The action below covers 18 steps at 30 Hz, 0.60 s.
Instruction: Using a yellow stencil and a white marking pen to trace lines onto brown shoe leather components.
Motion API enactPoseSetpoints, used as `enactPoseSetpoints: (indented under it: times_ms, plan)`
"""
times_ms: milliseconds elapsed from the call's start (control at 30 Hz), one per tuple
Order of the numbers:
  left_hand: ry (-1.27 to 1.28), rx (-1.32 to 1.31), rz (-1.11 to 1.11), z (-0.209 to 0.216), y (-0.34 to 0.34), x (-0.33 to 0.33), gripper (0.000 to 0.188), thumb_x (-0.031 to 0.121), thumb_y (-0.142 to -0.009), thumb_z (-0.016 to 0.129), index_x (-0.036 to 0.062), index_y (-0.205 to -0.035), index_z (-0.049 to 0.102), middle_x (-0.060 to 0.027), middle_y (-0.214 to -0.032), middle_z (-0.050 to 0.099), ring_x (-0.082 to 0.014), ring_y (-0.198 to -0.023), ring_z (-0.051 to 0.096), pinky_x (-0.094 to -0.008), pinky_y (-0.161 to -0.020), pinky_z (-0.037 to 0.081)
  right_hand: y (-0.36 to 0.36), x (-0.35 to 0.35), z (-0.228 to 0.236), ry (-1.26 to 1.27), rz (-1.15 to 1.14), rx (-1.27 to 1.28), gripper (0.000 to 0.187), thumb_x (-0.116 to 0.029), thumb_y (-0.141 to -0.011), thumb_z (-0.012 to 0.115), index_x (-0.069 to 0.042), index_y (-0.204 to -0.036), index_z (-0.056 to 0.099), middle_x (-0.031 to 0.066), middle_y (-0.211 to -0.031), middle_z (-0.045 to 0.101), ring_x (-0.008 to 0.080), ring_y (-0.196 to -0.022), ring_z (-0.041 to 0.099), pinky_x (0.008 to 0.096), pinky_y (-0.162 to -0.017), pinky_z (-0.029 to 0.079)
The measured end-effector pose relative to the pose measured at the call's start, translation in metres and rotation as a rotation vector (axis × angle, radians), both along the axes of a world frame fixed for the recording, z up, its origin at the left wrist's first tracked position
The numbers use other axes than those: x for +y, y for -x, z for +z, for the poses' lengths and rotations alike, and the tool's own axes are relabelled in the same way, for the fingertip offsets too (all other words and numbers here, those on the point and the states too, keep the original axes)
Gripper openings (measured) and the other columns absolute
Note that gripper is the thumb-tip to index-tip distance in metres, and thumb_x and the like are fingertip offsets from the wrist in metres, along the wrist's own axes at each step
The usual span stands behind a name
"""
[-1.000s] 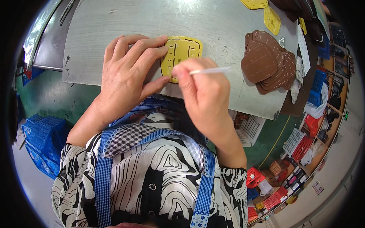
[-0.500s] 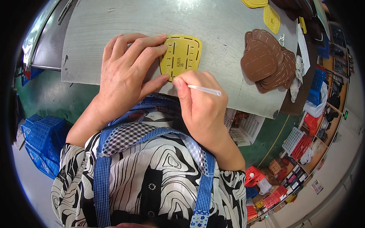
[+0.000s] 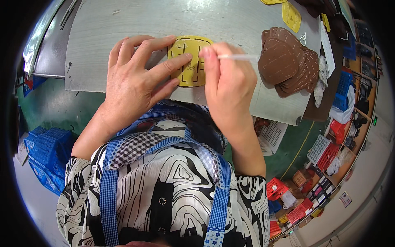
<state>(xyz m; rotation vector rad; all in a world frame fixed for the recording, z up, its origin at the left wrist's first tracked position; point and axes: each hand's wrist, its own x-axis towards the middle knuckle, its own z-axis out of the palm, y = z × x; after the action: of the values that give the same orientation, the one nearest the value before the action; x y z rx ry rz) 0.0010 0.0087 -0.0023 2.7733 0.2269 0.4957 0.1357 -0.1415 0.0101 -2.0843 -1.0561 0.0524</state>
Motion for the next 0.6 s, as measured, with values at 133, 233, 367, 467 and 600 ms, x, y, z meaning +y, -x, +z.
enactPoseSetpoints:
  times_ms: [133, 233, 367, 467, 600]
  plan:
    - [0.006, 0.005, 0.008, 0.001, 0.0, 0.0, 0.042, 0.029, -0.081, 0.078, 0.0324, -0.123, 0.074, 0.0028, -0.136, 0.059, -0.0257, -0.123, 0.051, -0.0458, -0.108, 0.038, 0.024, -0.026, 0.012, 0.139, 0.064, 0.09, 0.017, -0.013, -0.103, 0.057, -0.001, -0.092, 0.062, 0.0134, -0.08, 0.065, 0.0332, -0.072, 0.061, 0.0411, -0.066, 0.047]
    - [0.004, 0.006, 0.004, 0.001, 0.001, 0.001, 0.042, 0.029, -0.082, 0.078, 0.0325, -0.123, 0.073, 0.0025, -0.136, 0.058, -0.0258, -0.124, 0.05, -0.046, -0.108, 0.038, 0.023, -0.031, 0.013, 0.113, 0.05, 0.165, 0.019, -0.013, -0.103, 0.058, -0.001, -0.09, 0.064, 0.0132, -0.079, 0.063, 0.0313, -0.071, 0.06, 0.0405, -0.065, 0.046]
    - [0.003, 0.022, -0.002, 0.002, 0.001, 0.0, 0.043, 0.029, -0.082, 0.078, 0.0335, -0.125, 0.072, 0.0022, -0.137, 0.058, -0.026, -0.124, 0.05, -0.0459, -0.109, 0.037, 0.006, -0.017, 0.007, -0.141, -0.041, 0.211, 0.022, -0.015, -0.104, 0.058, -0.002, -0.091, 0.068, 0.0113, -0.077, 0.065, 0.0255, -0.067, 0.062, 0.0355, -0.064, 0.048]
    - [-0.003, 0.022, -0.008, 0.002, 0.0, -0.001, 0.044, 0.029, -0.082, 0.078, 0.034, -0.125, 0.072, 0.0024, -0.137, 0.058, -0.0261, -0.124, 0.05, -0.0459, -0.109, 0.037, -0.012, -0.002, -0.006, -0.133, -0.038, 0.065, 0.023, -0.017, -0.105, 0.058, -0.002, -0.092, 0.069, 0.0095, -0.074, 0.065, 0.0227, -0.064, 0.062, 0.0327, -0.062, 0.048]
    - [-0.002, 0.026, -0.007, 0.001, 0.002, 0.0, 0.044, 0.028, -0.081, 0.078, 0.0342, -0.125, 0.072, 0.0025, -0.137, 0.058, -0.0263, -0.124, 0.05, -0.046, -0.109, 0.038, -0.008, 0.005, -0.004, -0.072, -0.074, -0.016, 0.021, -0.017, -0.104, 0.059, -0.003, -0.091, 0.068, 0.0099, -0.074, 0.066, 0.026, -0.069, 0.063, 0.0366, -0.066, 0.048]
